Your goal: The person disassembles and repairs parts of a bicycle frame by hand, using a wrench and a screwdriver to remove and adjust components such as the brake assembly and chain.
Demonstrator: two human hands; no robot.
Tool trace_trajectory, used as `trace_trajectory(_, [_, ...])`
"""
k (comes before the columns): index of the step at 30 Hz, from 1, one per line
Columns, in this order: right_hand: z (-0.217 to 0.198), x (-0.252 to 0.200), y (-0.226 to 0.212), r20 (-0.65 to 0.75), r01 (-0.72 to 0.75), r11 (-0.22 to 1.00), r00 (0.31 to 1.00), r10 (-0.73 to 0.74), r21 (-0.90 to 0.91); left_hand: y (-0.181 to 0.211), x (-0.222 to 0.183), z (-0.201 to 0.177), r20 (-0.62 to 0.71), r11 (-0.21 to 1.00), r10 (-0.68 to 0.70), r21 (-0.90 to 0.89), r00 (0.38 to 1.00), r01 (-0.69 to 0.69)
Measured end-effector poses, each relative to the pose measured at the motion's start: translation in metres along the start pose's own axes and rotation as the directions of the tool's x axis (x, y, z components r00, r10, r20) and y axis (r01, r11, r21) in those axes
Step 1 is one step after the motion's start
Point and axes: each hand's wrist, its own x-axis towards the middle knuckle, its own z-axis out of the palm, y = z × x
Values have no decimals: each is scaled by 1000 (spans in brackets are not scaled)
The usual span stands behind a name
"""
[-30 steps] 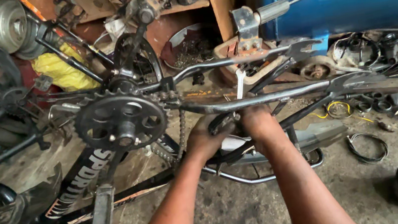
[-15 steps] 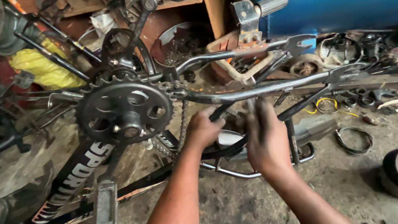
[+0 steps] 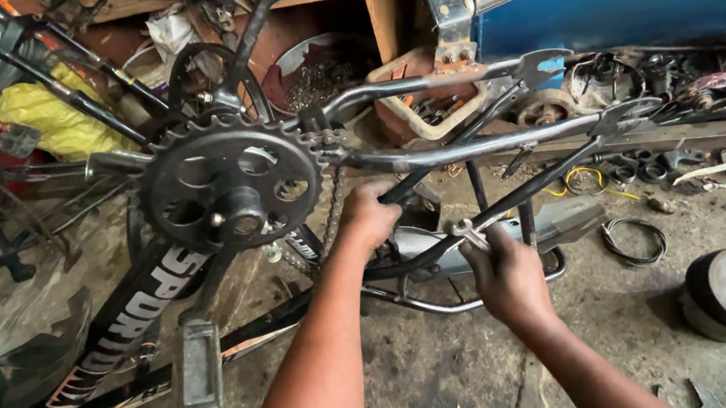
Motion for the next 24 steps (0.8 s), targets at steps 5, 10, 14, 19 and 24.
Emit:
trace_trajectory(5, [-3, 10, -2, 37, -113, 993, 993, 112, 33, -1, -5, -1, -19, 993, 110, -48, 994, -111])
trace_trajectory(10, [-17, 15, -3, 48, 74, 987, 996, -82, 145, -16, -4, 3, -31, 939, -26, -344, 999, 14])
trace_trajectory(14, [-14, 17, 10, 91, 122, 978, 986, -139, 169, -26, 3, 8, -10, 944, -85, -321, 996, 77])
trace_trajectory(19, [-8, 28, 19, 228, -197, 902, 967, 115, 384, -24, -7, 19, -189, 991, -13, -132, 982, -12])
trace_trajectory(24, [4, 58, 26, 181, -98, 901, 983, 22, 423, -18, -12, 14, -108, 950, -192, -270, 975, 157])
